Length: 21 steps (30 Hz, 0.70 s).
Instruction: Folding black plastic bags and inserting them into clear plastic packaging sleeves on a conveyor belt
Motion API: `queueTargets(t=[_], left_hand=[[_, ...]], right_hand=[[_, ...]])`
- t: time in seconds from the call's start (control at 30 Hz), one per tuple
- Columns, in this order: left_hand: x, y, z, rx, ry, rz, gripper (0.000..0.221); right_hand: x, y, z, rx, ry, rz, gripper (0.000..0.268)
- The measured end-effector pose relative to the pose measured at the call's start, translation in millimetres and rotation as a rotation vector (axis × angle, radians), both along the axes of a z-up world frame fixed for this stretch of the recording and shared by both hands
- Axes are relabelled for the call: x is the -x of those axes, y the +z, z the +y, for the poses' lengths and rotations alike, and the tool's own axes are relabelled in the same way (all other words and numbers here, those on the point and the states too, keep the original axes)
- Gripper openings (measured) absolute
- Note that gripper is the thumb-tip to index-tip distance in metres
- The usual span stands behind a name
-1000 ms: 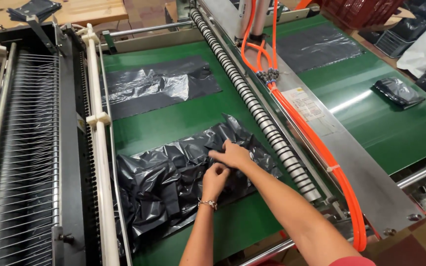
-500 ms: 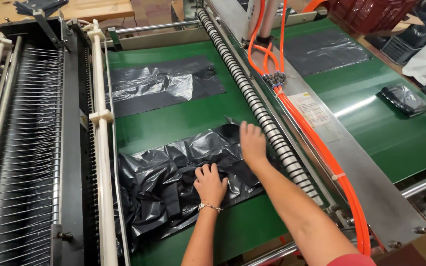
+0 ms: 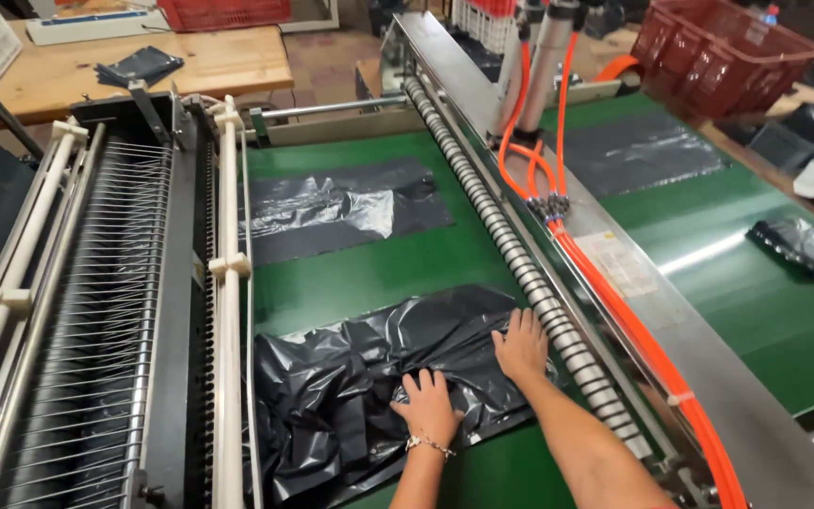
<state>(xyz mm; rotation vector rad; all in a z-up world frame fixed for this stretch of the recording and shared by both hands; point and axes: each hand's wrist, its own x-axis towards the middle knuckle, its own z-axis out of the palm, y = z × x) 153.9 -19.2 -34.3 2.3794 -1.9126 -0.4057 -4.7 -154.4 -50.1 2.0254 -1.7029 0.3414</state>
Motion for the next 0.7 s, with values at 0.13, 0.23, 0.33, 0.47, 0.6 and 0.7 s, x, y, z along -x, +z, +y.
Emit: queueTargets(t=[0.13,0.23,0.33,0.47,0.6,0.7], left_hand=[[0.7,-15.0,3.4,0.270,0.083,-0.078,0.046],[-8.0,-13.0,0.5,0.523,0.121,-0.025,0.013],[-7.1,-17.9,0.1,0.621,0.054,0.046,0.014],[21.1,6.5,20.2,0.327,-0.181,0.084,0.022],[30.4,10.9,59.2,0.057,-0.291,0.227,0.026],[16.4,1.7,72.3,0.001,-0.326,0.080,0.037]], right_hand=[[-36.0,16.7,12.0,0.025,0.117,-0.241,0.033],[-76.5,60.1,14.5,-0.438,0.122,-0.479,0.035],[-92.0,43.3,2.7,-1.118,0.099,-0.610,0.062],[-104.8,-5.0,-2.1,-1.064,0.171,-0.327,0.048],[-117.1,-45.7,-3.6,-1.041,0.132,-0.358,0.036],[-123.3,-20.7,0.5,-0.931,0.195,-0.423,0.027]])
